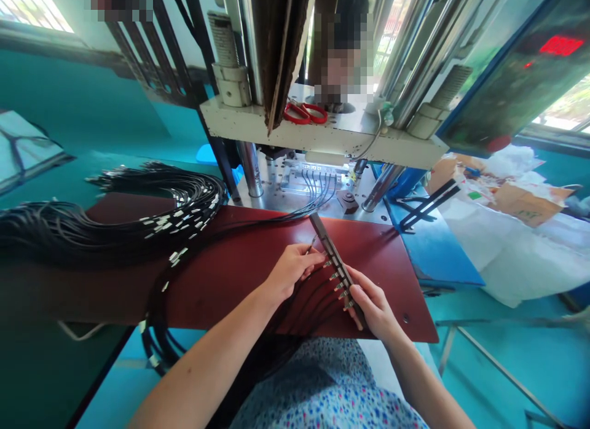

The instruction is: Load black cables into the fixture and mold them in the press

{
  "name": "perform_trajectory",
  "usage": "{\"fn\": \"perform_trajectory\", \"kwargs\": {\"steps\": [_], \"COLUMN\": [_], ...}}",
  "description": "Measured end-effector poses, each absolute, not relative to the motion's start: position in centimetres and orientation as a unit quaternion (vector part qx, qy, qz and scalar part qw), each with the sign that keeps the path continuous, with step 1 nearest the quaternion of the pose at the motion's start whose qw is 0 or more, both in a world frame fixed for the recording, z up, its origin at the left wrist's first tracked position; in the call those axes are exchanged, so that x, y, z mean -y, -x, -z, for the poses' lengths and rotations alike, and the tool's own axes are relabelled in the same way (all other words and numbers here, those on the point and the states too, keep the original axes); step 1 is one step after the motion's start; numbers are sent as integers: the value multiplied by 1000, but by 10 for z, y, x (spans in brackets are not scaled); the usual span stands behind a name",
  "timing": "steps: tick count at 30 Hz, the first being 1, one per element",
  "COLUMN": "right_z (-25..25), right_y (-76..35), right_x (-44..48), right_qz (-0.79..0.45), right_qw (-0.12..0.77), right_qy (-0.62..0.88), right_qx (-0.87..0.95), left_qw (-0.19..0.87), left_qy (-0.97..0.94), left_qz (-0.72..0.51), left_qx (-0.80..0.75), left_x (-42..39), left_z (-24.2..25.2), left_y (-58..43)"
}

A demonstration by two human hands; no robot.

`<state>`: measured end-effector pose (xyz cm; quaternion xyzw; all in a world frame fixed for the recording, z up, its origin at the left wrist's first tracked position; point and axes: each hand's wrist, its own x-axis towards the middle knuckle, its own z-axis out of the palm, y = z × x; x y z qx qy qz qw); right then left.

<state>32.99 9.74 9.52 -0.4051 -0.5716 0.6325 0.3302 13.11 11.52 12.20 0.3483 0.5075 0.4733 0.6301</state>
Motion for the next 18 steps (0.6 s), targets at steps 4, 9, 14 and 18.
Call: {"fn": "perform_trajectory", "kwargs": {"steps": [4,9,14,18], "right_z": [-96,-102,-102,-95], "right_y": [-329,-324,-321,-326], "right_x": [-98,-98,-98,-98], "right_qz": [-622,-574,-574,-605], "right_qw": [321,279,286,332], "right_qy": [403,413,423,425], "right_qx": [590,650,639,586], "left_qw": [628,605,596,538], "left_qy": [-352,-347,-371,-454], "left_qz": [-469,-487,-497,-501], "left_qx": [-512,-525,-510,-504], "left_x": [-117,-115,-116,-115], "left_z": [-125,-128,-123,-140], "left_y": [-130,-130,-126,-100]}}
